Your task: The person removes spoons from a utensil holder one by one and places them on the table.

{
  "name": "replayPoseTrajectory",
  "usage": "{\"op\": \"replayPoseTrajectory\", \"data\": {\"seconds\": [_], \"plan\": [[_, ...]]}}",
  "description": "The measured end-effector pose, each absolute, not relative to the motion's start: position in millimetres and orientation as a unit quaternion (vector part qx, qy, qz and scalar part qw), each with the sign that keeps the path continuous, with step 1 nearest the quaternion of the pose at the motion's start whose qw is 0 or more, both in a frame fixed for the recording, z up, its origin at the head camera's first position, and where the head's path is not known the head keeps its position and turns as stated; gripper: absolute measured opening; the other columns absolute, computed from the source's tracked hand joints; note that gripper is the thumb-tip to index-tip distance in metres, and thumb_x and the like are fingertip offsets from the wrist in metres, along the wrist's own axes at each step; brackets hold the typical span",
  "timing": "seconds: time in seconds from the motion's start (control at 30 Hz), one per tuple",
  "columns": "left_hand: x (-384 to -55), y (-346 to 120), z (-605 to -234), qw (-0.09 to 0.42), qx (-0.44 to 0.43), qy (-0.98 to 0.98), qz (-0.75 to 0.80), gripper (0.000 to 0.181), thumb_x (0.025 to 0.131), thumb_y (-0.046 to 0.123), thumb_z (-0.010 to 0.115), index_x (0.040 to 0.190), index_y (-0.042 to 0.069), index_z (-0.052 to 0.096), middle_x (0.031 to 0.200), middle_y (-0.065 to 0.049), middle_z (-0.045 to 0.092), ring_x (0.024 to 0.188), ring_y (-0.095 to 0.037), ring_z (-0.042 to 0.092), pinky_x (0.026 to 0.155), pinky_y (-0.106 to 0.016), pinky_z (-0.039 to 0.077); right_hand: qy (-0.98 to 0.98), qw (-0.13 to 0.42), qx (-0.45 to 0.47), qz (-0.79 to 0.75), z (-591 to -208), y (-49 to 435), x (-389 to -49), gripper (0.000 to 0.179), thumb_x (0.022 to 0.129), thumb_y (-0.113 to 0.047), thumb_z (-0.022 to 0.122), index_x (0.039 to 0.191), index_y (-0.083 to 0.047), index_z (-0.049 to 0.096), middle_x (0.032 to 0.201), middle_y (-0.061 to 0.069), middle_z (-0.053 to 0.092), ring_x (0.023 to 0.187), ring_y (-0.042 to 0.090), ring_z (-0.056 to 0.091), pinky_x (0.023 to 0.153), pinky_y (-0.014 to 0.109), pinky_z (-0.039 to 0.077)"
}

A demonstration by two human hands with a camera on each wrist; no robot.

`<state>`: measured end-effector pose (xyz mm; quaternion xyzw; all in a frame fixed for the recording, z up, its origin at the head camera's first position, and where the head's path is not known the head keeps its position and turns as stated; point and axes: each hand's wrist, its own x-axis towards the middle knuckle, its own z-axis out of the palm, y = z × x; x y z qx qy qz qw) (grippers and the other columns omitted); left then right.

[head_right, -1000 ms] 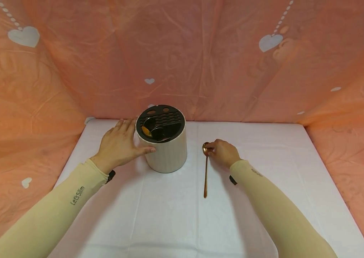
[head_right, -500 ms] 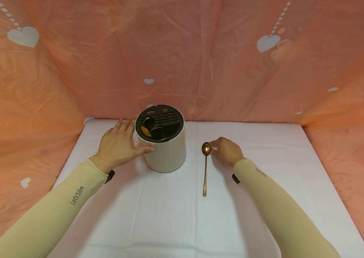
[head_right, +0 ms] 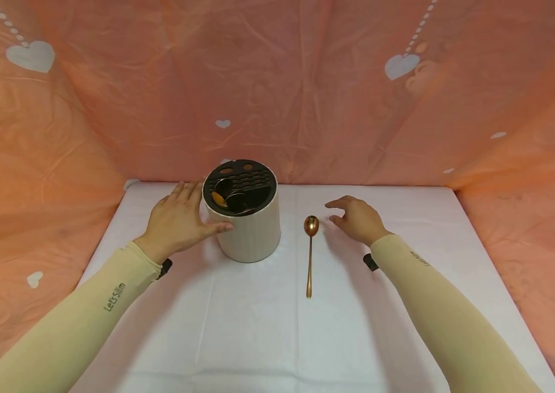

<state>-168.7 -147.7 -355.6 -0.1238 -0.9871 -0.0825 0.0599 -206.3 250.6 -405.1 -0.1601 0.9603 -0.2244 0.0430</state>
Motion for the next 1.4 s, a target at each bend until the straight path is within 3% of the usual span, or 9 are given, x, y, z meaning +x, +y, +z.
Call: {"op": "replayPoseTrajectory", "data": {"seconds": [0.4, 0.8, 1.03, 1.27, 1.4], "plan": [[-169.1, -147.8, -355.6, 0.067, -0.129, -0.986, -0.083, 0.132, 0.064, 0.099, 0.042, 0.153, 0.002, 0.033, 0.151, -0.019, 0.039, 0.141, -0.04, 0.032, 0.099, -0.06, 0.039, 0.926, -0.027, -0.246, -0.286, -347.2, 235.5, -197.4, 0.038, 0.092, -0.014, 0.073, 0.129, -0.014, 0.067, 0.124, 0.004, 0.065, 0.078, 0.016, 0.062, 0.061, 0.036, 0.05], [-169.7, -147.9, -354.4, 0.054, -0.126, -0.987, -0.085, 0.135, 0.064, 0.101, 0.038, 0.154, 0.001, 0.031, 0.151, -0.02, 0.038, 0.141, -0.042, 0.03, 0.102, -0.059, 0.038, 0.889, -0.028, -0.301, -0.343, -310.4, 199.2, -179.2, 0.033, 0.092, -0.014, 0.073, 0.124, -0.019, 0.07, 0.121, -0.006, 0.065, 0.077, 0.009, 0.061, 0.068, 0.033, 0.054], [-169.9, -147.3, -354.7, 0.049, -0.126, -0.987, -0.087, 0.134, 0.064, 0.1, 0.039, 0.154, 0.002, 0.031, 0.152, -0.019, 0.037, 0.141, -0.041, 0.03, 0.102, -0.059, 0.038, 0.85, -0.037, -0.379, -0.365, -305.0, 178.6, -174.7, 0.029, 0.09, -0.008, 0.074, 0.119, -0.011, 0.072, 0.126, 0.001, 0.065, 0.073, 0.007, 0.062, 0.069, 0.031, 0.055], [-169.5, -146.7, -354.1, 0.052, -0.129, -0.987, -0.086, 0.132, 0.065, 0.099, 0.041, 0.154, 0.001, 0.031, 0.152, -0.019, 0.037, 0.141, -0.041, 0.03, 0.101, -0.058, 0.039, 0.809, -0.012, -0.422, -0.408, -304.1, 163.7, -167.2, 0.028, 0.088, -0.001, 0.075, 0.116, -0.005, 0.071, 0.127, 0.009, 0.064, 0.065, 0.011, 0.062, 0.066, 0.035, 0.057], [-169.7, -146.8, -354.6, 0.048, -0.128, -0.987, -0.083, 0.134, 0.065, 0.1, 0.039, 0.154, 0.001, 0.03, 0.153, -0.02, 0.036, 0.142, -0.042, 0.029, 0.103, -0.059, 0.038, 0.804, 0.001, -0.439, -0.401, -307.2, 154.2, -164.3, 0.025, 0.09, -0.003, 0.073, 0.115, -0.005, 0.072, 0.129, 0.008, 0.062, 0.073, 0.011, 0.064, 0.066, 0.032, 0.057]]}}
